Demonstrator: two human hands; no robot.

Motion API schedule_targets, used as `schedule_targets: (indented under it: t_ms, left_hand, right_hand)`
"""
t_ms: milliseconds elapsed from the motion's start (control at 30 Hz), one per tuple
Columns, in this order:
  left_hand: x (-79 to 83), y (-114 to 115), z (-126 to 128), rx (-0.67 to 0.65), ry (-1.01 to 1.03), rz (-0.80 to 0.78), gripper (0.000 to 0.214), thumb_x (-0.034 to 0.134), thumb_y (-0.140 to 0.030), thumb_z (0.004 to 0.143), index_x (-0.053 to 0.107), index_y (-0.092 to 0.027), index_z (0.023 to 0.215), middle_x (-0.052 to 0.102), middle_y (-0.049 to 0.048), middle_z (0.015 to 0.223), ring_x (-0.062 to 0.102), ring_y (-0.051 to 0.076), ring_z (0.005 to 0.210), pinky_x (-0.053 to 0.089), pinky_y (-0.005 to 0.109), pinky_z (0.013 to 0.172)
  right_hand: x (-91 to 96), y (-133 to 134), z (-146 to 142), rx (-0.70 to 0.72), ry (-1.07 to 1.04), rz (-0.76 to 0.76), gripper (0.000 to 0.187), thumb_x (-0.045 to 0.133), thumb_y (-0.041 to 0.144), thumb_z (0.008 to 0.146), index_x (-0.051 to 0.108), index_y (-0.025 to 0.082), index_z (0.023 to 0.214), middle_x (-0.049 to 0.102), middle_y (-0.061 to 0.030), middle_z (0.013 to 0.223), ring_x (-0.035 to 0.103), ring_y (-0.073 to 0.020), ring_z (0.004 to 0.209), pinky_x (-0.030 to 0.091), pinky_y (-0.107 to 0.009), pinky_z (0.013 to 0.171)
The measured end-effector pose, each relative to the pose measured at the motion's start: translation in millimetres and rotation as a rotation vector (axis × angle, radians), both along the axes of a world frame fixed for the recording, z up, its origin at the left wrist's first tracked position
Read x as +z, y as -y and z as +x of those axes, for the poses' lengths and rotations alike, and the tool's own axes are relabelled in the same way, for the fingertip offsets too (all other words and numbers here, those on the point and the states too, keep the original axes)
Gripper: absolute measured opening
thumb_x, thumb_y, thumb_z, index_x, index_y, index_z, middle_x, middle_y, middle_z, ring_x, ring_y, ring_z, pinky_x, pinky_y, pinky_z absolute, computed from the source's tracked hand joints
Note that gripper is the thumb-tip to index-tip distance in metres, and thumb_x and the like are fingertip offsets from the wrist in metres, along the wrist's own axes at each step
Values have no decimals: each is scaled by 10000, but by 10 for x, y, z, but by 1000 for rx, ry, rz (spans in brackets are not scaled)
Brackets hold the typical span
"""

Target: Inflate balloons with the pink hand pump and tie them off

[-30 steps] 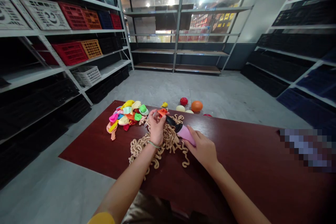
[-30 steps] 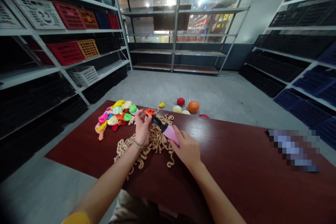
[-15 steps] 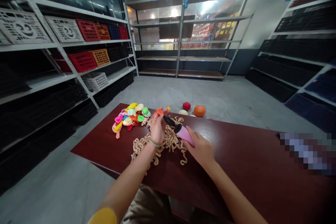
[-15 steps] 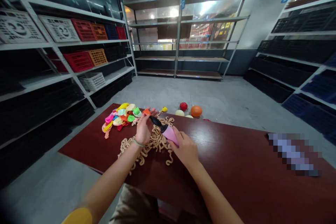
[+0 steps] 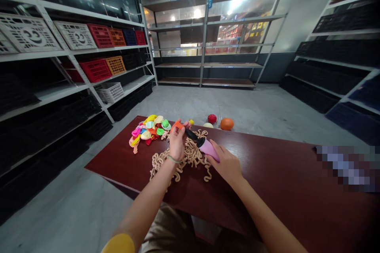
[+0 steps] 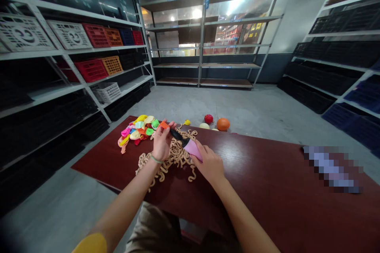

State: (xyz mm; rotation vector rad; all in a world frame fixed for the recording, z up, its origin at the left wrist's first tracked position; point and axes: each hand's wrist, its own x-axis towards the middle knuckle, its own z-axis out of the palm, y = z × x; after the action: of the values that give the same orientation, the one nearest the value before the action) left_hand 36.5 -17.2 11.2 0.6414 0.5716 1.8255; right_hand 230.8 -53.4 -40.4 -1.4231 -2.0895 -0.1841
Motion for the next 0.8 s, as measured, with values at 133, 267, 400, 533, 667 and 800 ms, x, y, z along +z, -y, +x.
schedule_targets:
  t_ms: [133, 267, 400, 533, 667, 800]
  left_hand:
    - [-54, 1, -15, -17, -51, -14, 497, 746, -255, 779, 548, -181, 1229, 698, 121, 1113, 638, 238, 1120, 433, 385, 1024]
    - [-105, 12, 8, -35, -70, -33, 505, 741, -260, 781, 547, -181, 1240, 707, 107, 1090, 659, 220, 1072, 447, 373, 1009]
    - [-140, 59, 62, -47, -12, -47, 456, 748, -263, 776, 586, -199, 1198, 670, 93, 1193, 638, 206, 1112, 439, 341, 1019]
    - [-129, 77, 78, -73, 38, -62, 392, 736, -254, 782, 619, -192, 1151, 657, 85, 1212, 624, 195, 1125, 427, 324, 1022]
    - [-39, 29, 111, -100, 101, -51, 268, 647, -314, 833, 634, -171, 1059, 697, 61, 940, 656, 200, 1007, 446, 370, 993]
    - [79, -24, 260, -100, 145, -9, 312, 555, -490, 872, 593, -181, 868, 623, 26, 765, 663, 193, 878, 491, 385, 916]
  right_hand:
    - [-4, 0, 4, 5, 10, -13, 546, 486, 497, 917, 426, 290, 1419, 674, -50, 1076, 647, -214, 860, 476, -309, 677]
    - [-6, 6, 0, 6, 13, -19, 545, 497, 492, 913, 434, 292, 1416, 678, -51, 1055, 648, -215, 845, 466, -304, 667]
    - [-8, 17, -4, 2, 13, -20, 539, 497, 482, 913, 435, 300, 1416, 680, -49, 1036, 648, -215, 850, 460, -297, 656]
    - [-8, 24, -17, 2, 8, -14, 540, 499, 476, 914, 425, 305, 1420, 681, -48, 1044, 652, -216, 856, 466, -298, 659]
    - [-16, 25, -49, 26, -14, -15, 539, 483, 482, 923, 418, 289, 1422, 679, -65, 1087, 656, -227, 894, 483, -309, 695]
    - [-20, 18, -64, 50, -107, -62, 556, 510, 464, 911, 405, 242, 1409, 634, -80, 1231, 636, -239, 1031, 503, -337, 792]
